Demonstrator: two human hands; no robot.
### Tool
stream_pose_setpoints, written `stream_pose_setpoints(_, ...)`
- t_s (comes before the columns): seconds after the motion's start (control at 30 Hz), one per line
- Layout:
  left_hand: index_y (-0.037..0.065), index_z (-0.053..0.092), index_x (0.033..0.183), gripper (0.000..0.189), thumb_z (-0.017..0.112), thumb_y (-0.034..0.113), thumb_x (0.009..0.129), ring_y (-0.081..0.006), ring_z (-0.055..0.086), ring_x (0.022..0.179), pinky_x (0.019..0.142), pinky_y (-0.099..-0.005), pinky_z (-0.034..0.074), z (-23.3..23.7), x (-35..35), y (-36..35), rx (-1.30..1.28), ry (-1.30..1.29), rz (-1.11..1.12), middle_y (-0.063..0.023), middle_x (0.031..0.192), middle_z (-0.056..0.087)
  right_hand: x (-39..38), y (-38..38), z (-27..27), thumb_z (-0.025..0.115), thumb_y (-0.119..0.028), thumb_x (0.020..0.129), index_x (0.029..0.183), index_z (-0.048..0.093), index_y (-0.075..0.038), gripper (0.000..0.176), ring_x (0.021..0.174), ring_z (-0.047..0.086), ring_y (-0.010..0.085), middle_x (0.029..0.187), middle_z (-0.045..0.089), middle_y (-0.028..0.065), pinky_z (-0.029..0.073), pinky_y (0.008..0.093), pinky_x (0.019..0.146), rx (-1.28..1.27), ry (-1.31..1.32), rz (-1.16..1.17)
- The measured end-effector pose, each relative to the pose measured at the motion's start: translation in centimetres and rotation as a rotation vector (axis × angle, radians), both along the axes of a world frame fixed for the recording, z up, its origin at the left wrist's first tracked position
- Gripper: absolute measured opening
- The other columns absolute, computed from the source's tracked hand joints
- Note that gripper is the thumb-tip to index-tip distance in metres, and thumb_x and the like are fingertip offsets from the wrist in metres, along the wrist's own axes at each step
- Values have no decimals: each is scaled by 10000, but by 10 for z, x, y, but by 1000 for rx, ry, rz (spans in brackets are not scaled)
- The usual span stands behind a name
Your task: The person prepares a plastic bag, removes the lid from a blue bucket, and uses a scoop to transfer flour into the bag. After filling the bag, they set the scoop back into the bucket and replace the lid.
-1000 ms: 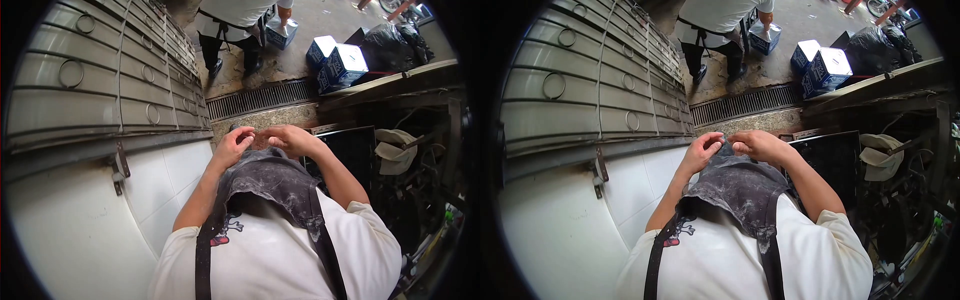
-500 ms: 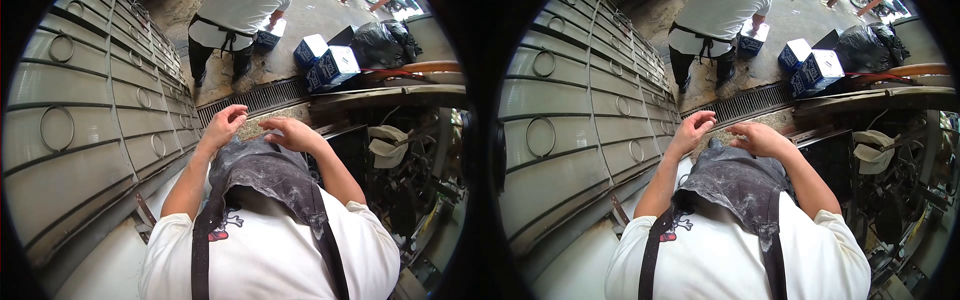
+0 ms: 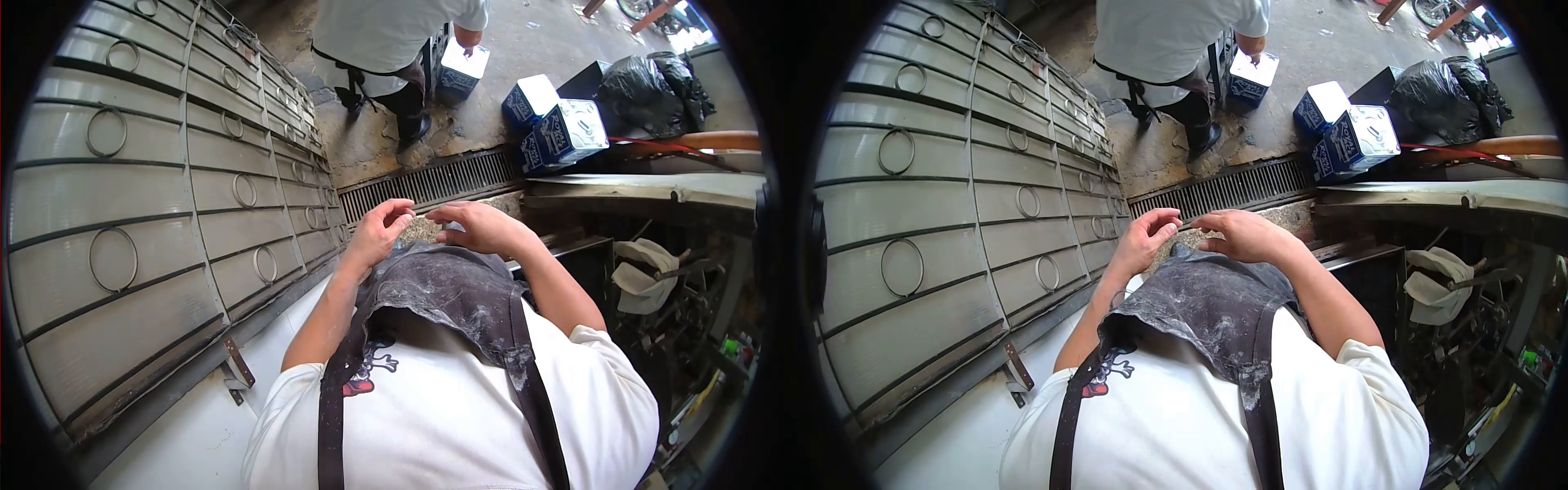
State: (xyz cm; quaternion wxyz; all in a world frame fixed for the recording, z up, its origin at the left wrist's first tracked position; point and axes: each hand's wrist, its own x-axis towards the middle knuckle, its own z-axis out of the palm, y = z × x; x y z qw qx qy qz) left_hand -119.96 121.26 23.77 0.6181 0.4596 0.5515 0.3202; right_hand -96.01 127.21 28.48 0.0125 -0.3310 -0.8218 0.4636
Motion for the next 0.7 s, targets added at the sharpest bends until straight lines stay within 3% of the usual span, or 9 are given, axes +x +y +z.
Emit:
stream_pose_setpoints(0.53,24,620,1239,280,612,129,979,-112,621,965,891,-268,492,18,83,58,49,169,92,-44,1054,687,74,94,-15,674,-257,914,1267,612,-37,420,1087,633,341,1171,666,157,509,423,934,17,71,167)
stream_pose_setpoints(0.57,20,634,1222,291,633,126,951,-158,662,965,892,-293,520,17,86,59,59,177,111,-75,1037,696,74,97,-16,677,-254,911,1264,615,-37,419,1082,635,343,1173,666,159,509,423,934,17,80,176)
stream_pose_setpoints(0.7,22,635,1220,290,630,126,949,-160,664,969,891,-302,521,19,92,61,59,207,115,-75,1040,695,75,104,-21,681,-252,910,1257,623,-35,414,1074,639,342,1172,667,162,510,421,936,4,117,198)
